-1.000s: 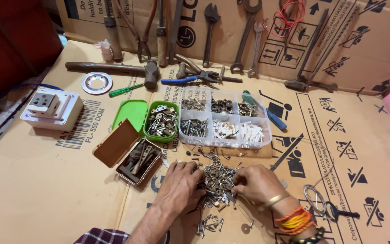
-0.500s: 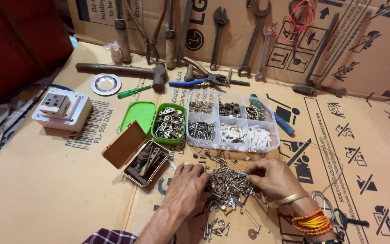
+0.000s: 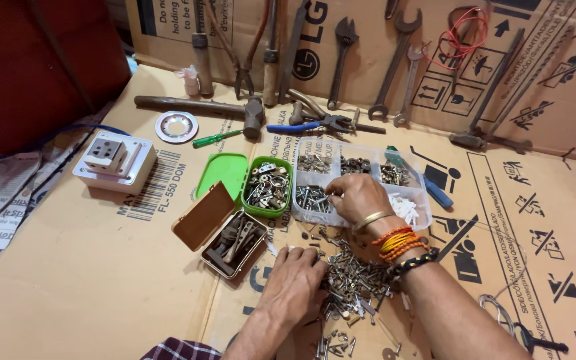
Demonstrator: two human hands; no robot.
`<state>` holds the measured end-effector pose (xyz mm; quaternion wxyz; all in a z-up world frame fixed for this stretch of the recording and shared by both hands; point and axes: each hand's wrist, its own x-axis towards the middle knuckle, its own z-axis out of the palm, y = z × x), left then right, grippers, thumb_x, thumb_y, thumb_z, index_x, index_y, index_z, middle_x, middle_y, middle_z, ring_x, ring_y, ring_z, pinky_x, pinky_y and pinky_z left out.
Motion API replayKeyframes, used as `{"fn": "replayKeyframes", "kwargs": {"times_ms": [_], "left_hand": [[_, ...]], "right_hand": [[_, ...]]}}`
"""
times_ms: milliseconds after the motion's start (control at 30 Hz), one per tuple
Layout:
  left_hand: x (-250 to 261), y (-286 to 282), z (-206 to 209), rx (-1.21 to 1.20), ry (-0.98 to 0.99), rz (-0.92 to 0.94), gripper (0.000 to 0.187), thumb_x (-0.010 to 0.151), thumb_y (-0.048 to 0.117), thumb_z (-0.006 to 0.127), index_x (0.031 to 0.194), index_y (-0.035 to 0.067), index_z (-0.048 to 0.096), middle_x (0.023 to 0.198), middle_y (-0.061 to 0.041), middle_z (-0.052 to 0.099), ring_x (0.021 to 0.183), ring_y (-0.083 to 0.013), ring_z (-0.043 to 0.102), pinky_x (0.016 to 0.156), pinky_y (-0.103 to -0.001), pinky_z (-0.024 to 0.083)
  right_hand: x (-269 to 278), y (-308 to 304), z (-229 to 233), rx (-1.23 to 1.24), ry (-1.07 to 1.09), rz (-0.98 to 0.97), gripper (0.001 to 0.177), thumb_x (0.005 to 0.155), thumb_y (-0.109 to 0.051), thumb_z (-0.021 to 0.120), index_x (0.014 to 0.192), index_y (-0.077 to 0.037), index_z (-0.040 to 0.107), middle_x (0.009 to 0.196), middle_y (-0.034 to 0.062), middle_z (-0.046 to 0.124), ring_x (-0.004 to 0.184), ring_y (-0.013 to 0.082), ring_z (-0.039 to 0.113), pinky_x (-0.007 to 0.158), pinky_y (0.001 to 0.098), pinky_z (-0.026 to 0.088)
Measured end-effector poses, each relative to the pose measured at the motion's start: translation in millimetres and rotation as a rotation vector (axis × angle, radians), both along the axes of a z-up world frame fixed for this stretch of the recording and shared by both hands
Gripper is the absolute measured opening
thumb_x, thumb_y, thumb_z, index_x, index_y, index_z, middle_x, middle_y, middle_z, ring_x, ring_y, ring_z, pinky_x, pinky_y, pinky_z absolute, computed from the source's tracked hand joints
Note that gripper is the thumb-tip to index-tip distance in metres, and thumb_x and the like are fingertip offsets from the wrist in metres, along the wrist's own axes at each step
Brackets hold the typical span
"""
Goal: The person sorts various metal screws, nuts, and washers by hand from a pile into specific compartments of a plastic organizer tray.
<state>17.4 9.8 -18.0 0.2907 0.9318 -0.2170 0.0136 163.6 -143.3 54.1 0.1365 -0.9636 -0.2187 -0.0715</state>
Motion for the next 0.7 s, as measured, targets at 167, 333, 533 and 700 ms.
{"fn": "replayKeyframes", "kwargs": {"times_ms": [167, 333, 533, 700], "left_hand": [[2, 0, -4, 0.005, -0.026, -0.006, 0.043, 0.075, 0.019, 0.084, 0.111, 0.003, 0.067, 0.127, -0.021, 0.06, 0.124, -0.04, 0.053, 0.112, -0.06, 0.033], [-1, -2, -7, -0.015, -0.039, 0.008, 0.045, 0.074, 0.017, 0.083, 0.115, 0.004, 0.067, 0.128, -0.021, 0.06, 0.124, -0.0393, 0.054, 0.112, -0.061, 0.031], [-1, -2, -7, 0.009, -0.017, -0.003, 0.043, 0.076, 0.018, 0.082, 0.114, 0.005, 0.068, 0.128, -0.02, 0.059, 0.124, -0.0393, 0.053, 0.113, -0.06, 0.031], [0, -1, -3, 0.018, -0.02, -0.002, 0.035, 0.075, 0.018, 0.081, 0.107, 0.007, 0.073, 0.127, -0.02, 0.059, 0.123, -0.038, 0.054, 0.114, -0.059, 0.031]], "right_hand": [[-33, -4, 9, 0.108, 0.17, -0.132, 0.021, 0.089, -0.028, 0.072, 0.104, -0.018, 0.081, 0.096, 0.0061, 0.08, 0.077, 0.0213, 0.077, 0.076, 0.0355, 0.061], [-83, -35, 21, 0.071, 0.376, -0.274, 0.024, 0.087, -0.031, 0.072, 0.106, -0.021, 0.082, 0.09, 0.0051, 0.082, 0.072, 0.019, 0.079, 0.071, 0.0331, 0.063], [-120, -76, 17, 0.181, 0.693, -0.558, 0.026, 0.089, -0.032, 0.076, 0.112, -0.021, 0.078, 0.094, 0.0067, 0.084, 0.069, 0.0257, 0.08, 0.067, 0.0393, 0.065], [-104, -90, -2, 0.148, 0.463, -0.282, 0.03, 0.079, -0.023, 0.079, 0.108, -0.014, 0.08, 0.098, 0.0041, 0.083, 0.083, 0.0157, 0.081, 0.079, 0.0305, 0.062]]}}
